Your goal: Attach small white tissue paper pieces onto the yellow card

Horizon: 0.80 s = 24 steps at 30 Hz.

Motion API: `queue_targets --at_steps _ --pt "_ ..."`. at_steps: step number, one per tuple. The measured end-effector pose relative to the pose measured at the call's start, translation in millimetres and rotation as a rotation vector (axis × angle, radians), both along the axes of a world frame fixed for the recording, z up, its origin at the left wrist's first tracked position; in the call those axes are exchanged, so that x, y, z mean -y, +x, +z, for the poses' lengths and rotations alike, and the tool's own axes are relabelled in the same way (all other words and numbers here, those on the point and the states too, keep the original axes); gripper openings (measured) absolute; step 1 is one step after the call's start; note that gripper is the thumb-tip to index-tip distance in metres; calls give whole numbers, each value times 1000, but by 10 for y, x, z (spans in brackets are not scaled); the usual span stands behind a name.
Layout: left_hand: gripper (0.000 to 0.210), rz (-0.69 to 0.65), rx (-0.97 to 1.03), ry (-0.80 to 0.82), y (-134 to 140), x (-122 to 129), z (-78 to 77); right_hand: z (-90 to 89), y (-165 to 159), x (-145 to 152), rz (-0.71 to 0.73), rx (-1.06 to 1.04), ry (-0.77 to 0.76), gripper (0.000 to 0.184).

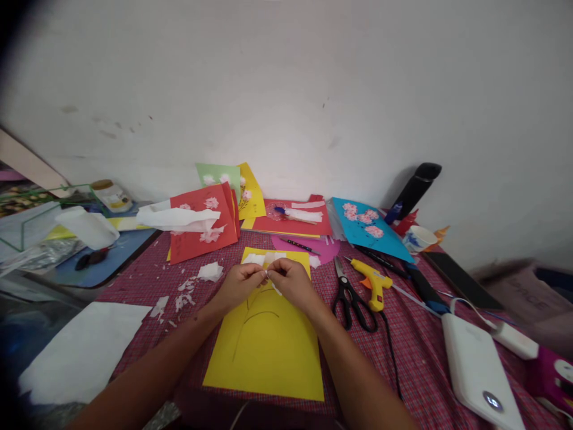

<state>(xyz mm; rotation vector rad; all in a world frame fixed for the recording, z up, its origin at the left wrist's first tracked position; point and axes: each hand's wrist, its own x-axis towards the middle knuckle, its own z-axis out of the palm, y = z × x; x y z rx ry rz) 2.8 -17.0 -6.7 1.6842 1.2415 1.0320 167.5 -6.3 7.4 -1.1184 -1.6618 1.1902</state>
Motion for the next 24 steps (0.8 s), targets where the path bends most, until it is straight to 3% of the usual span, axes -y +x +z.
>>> queue_targets --at_steps 24 --pt "26 1 1 -4 4 9 8 19 2 14 5 -7 2 12"
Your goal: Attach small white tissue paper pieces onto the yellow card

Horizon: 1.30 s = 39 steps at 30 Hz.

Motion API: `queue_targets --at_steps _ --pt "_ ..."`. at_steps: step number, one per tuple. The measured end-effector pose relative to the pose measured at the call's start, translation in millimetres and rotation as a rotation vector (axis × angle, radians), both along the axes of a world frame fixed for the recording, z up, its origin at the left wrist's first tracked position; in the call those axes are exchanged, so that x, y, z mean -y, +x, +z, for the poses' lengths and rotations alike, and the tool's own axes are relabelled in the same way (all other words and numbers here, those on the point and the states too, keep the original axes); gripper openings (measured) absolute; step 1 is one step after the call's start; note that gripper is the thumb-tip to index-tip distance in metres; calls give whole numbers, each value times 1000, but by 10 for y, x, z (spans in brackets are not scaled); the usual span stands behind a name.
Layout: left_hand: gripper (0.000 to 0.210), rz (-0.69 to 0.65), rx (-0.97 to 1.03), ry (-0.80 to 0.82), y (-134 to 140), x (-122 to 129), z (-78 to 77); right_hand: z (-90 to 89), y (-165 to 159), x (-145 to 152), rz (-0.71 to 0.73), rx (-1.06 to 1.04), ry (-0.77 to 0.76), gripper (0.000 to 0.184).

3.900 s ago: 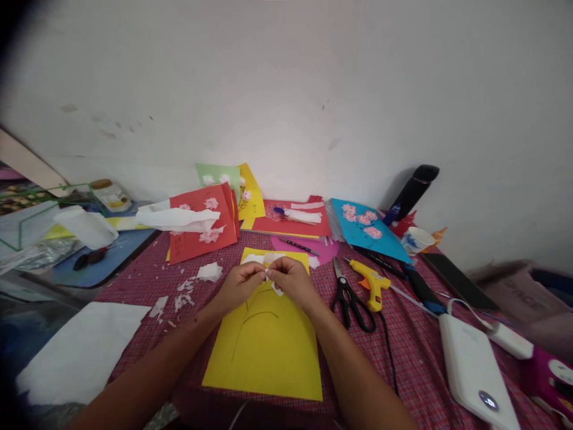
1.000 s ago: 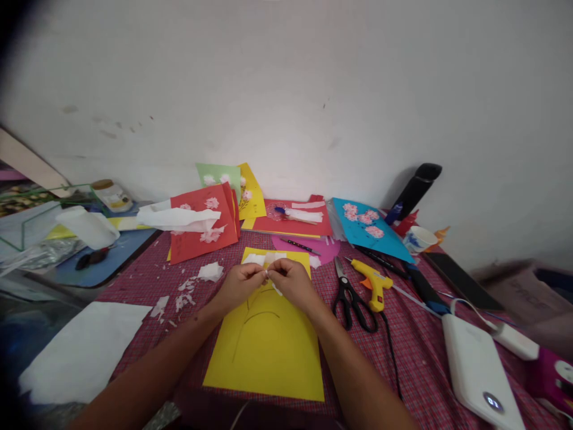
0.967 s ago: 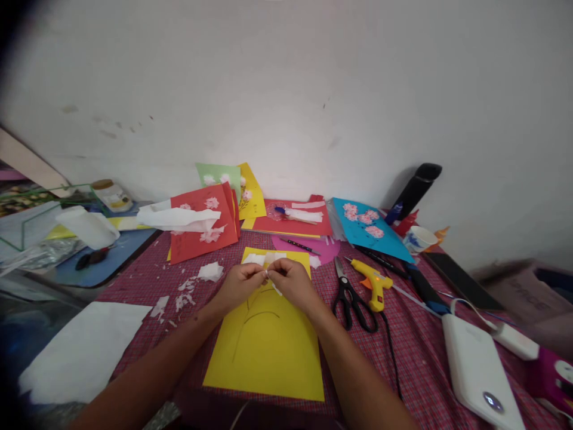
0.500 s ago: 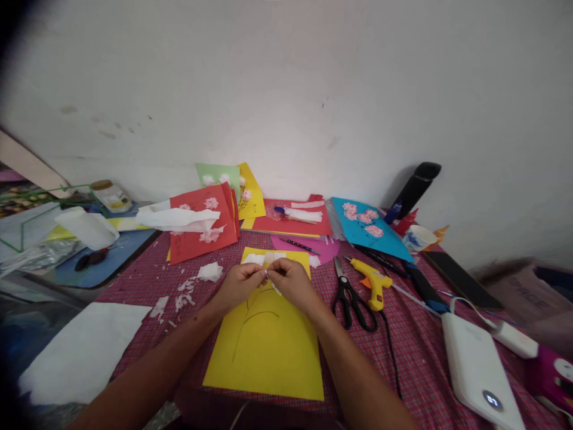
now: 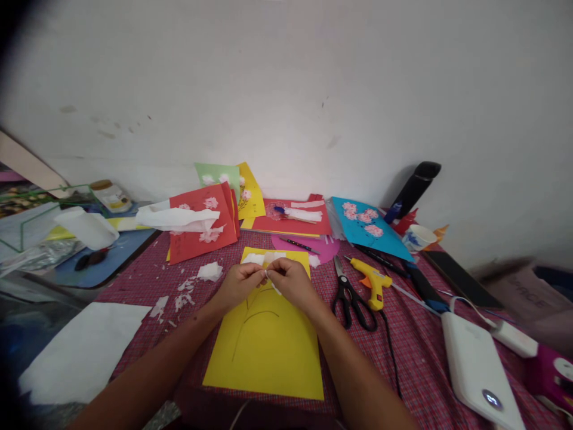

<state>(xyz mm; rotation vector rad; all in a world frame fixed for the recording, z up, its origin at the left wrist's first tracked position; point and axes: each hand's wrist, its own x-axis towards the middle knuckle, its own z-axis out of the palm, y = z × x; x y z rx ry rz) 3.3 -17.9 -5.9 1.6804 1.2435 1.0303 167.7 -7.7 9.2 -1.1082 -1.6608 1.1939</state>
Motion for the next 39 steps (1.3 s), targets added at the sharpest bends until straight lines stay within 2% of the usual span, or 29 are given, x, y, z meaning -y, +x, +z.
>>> queue_targets --at_steps 10,16,22,39 --pt "27 -17 -21 49 -16 19 37 -13 14 -10 15 23 1 15" --pt "28 -2 -59 104 -14 29 47 -81 6 -21 -5 89 105 15" --pt "30 -9 -106 115 -16 25 42 -43 -4 7 -67 186 196 10" --pt "26 -32 -21 47 14 37 55 -38 1 1 -67 86 96 11"
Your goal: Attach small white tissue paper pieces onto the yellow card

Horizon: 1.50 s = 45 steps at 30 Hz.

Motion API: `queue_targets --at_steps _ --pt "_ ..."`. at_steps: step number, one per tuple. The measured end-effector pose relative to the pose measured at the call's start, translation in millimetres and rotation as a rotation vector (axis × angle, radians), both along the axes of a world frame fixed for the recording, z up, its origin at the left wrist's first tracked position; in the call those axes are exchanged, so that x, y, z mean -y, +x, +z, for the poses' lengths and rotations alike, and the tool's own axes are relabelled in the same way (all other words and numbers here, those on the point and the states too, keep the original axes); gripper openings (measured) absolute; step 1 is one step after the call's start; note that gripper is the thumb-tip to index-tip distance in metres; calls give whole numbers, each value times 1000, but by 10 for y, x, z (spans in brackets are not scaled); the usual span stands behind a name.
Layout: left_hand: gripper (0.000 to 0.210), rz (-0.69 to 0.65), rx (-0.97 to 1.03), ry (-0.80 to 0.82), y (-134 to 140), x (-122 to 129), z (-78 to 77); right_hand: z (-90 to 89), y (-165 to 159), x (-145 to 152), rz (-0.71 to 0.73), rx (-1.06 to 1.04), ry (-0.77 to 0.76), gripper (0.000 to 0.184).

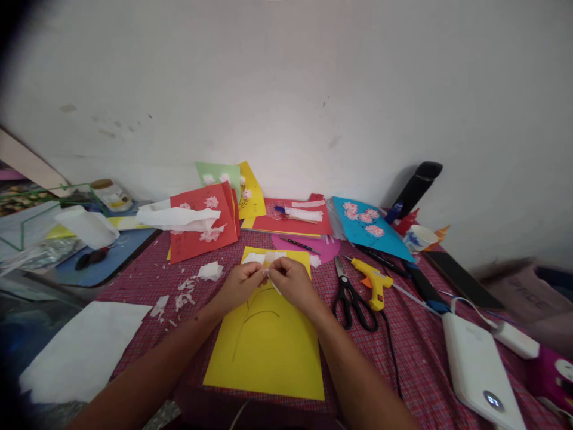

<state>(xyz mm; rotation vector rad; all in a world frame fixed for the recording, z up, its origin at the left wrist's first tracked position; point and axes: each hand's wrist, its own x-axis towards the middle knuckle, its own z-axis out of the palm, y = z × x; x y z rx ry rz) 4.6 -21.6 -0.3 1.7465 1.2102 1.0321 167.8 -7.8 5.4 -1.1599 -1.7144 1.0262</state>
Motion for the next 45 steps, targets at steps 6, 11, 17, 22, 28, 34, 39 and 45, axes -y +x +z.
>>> queue_targets --at_steps 6,11,17,22,28,34,39,45 --pt "26 33 -23 20 -19 -13 -14 -4 3 -15 7 -37 -46 12" --pt "25 75 5 21 -25 -27 -35 -36 30 -46 -4 -104 -106 12" --pt "23 133 118 -24 -44 -55 -58 -36 67 -82 -14 -261 -199 10" --pt "21 166 205 -66 -49 -71 -68 -28 65 -89 -22 -398 -250 8" --pt "21 160 166 -15 -48 -64 -42 -2 61 -63 28 -410 -311 8" --pt "21 171 -29 185 -37 -26 -14 42 50 -23 116 -373 -337 22" --pt "20 120 -167 341 0 9 -14 39 17 -14 146 -292 -330 26" --pt "18 137 -166 342 -7 15 1 -40 24 -68 -5 -143 -268 21"
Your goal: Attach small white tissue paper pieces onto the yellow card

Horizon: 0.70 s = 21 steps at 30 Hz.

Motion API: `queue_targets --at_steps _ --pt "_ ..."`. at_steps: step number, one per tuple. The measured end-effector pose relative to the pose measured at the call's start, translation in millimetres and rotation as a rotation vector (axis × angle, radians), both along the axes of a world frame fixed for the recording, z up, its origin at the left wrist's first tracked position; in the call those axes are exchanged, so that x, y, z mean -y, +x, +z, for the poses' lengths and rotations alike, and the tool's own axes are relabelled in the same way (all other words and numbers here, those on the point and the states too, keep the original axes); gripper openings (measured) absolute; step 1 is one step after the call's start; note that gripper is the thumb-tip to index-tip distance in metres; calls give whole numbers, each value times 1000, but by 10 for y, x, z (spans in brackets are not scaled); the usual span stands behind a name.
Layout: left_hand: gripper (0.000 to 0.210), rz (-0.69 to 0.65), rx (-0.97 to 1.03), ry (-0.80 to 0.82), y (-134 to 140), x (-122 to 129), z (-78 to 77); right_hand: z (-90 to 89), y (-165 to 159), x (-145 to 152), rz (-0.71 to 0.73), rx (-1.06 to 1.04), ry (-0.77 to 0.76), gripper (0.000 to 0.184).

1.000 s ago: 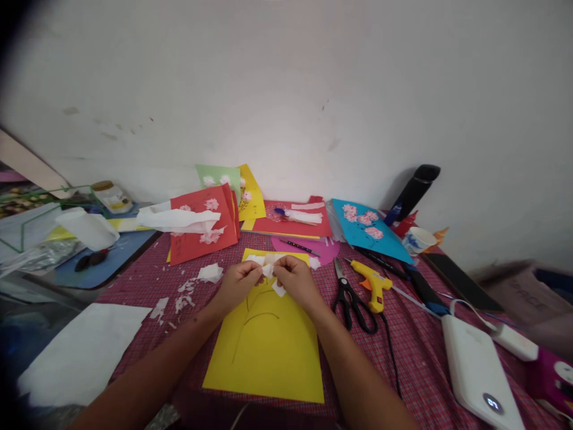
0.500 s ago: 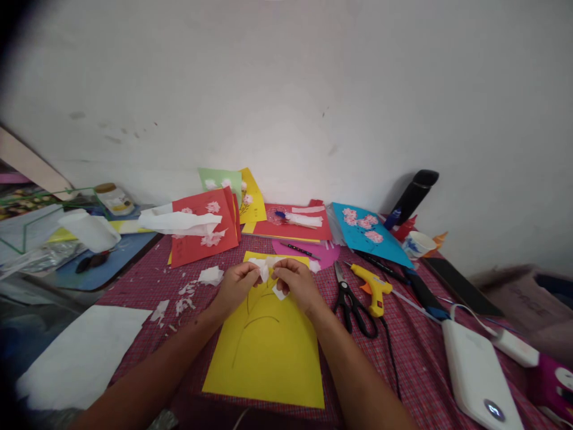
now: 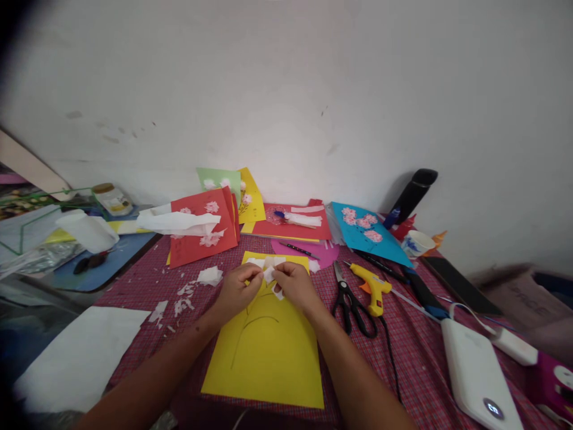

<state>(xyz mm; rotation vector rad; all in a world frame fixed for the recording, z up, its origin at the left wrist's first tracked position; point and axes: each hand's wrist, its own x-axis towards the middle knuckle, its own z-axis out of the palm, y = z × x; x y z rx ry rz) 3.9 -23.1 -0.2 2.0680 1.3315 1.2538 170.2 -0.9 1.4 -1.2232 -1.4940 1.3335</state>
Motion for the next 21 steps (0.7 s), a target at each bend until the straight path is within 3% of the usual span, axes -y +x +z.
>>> queue_targets --at_steps 8,14,21 --pt "19 64 194 -173 -33 -50 -3 -69 55 -52 -124 43 52 19" --pt "21 10 371 -317 -49 -75 -61 -53 47 -39 -94 23 69 20" --pt "16 -6 625 -445 -55 -103 -69 -6 53 -44 -158 -70 87 22"
